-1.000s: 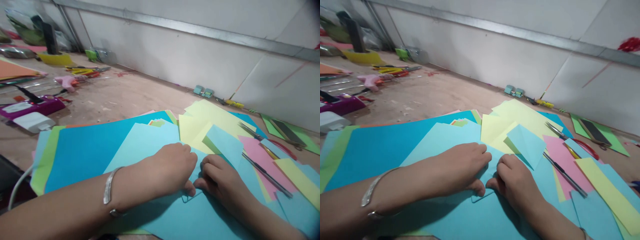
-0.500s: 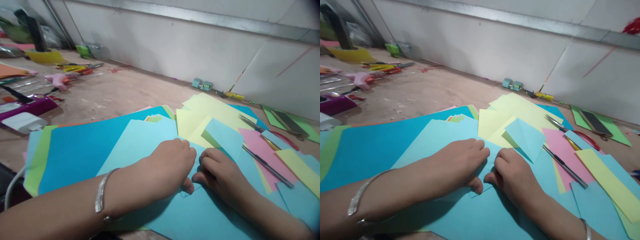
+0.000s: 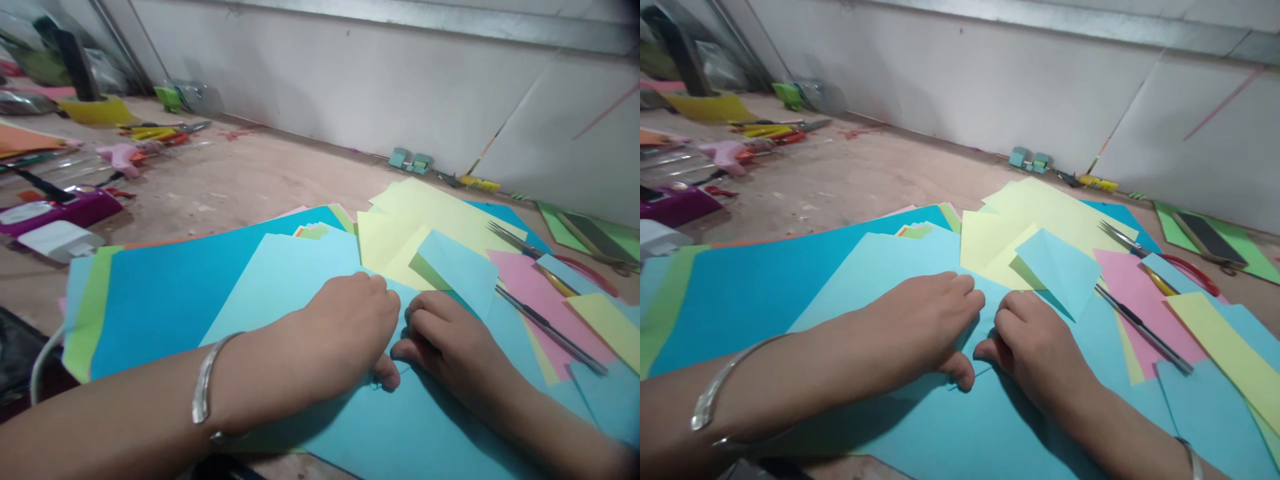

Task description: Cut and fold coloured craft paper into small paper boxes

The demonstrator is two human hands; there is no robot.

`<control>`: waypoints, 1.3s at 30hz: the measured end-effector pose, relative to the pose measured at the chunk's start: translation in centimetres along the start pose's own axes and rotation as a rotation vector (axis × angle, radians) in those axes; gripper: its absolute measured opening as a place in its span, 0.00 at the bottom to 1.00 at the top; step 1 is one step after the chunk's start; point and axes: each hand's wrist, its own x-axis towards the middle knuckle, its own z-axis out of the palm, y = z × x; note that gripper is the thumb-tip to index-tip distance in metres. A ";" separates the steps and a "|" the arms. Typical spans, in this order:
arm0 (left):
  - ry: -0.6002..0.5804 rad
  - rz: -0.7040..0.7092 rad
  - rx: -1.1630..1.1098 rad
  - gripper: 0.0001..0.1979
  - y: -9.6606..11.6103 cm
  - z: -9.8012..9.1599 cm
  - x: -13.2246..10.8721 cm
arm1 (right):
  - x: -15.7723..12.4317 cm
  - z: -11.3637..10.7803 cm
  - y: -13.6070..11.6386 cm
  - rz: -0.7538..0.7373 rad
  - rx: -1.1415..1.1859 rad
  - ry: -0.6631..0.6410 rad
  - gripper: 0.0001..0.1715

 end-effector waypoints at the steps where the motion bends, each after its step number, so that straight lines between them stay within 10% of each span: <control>1: -0.003 0.001 0.005 0.23 0.0 0.0 0.0 | 0.0 0.0 0.0 0.003 0.001 0.003 0.26; 25: -0.059 -0.022 0.041 0.22 0.4 -0.3 -0.1 | -0.4 0.1 0.7 0.059 0.063 0.028 0.26; 39: 0.148 0.087 0.017 0.23 -1.1 1.9 -0.6 | -0.4 -3.8 2.8 0.111 0.354 -0.289 0.08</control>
